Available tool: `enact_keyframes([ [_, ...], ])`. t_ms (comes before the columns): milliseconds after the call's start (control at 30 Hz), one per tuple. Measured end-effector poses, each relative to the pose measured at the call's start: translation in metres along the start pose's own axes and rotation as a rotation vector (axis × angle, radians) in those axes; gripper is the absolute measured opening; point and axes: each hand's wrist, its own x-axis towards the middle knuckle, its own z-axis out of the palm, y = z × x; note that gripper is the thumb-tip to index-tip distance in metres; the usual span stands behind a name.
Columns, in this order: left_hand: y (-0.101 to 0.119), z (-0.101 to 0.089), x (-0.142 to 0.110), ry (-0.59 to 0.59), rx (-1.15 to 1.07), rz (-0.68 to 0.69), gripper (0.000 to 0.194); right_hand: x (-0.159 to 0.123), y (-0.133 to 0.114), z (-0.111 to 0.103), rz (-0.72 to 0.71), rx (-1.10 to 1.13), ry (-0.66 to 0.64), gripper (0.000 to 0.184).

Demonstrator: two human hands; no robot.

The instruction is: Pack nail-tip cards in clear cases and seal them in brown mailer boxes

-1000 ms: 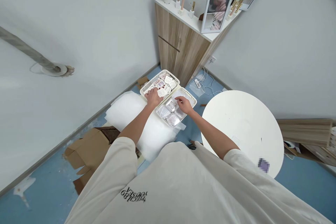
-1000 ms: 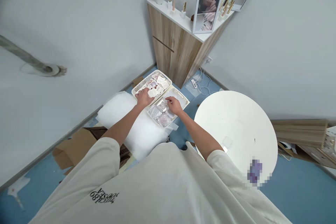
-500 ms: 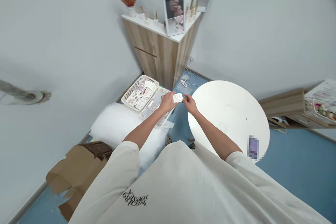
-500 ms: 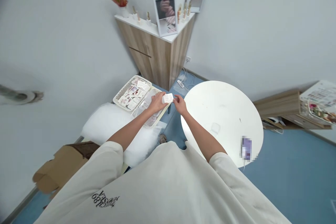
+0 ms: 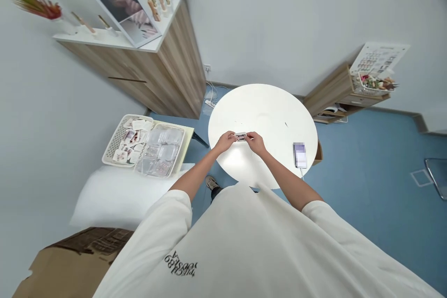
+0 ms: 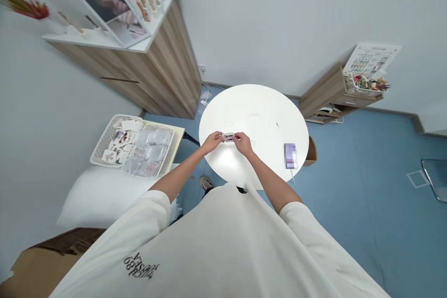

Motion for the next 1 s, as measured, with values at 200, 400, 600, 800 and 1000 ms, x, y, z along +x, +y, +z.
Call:
enact_keyframes([
  [200,-0.006,0.086,0.007,0.026,-0.045,-0.082,0.039,-0.019,0.059,-0.044,0.244,0.106,0.017,0.027],
  [400,-0.01,0.136,0.006,0.059,0.014,-0.166,0.042,-0.039,0.094,-0.064,0.391,0.137,0.061,0.022],
  [600,-0.026,0.153,0.009,-0.003,-0.03,-0.269,0.045,-0.053,0.116,-0.074,0.511,0.162,0.068,0.017],
  [800,-0.044,0.166,0.006,-0.079,-0.062,-0.346,0.04,-0.063,0.134,-0.073,0.604,0.172,0.094,0.017],
  [1000,-0.049,0.175,0.008,-0.06,-0.035,-0.327,0.034,-0.062,0.136,-0.064,0.643,0.285,0.089,0.014],
])
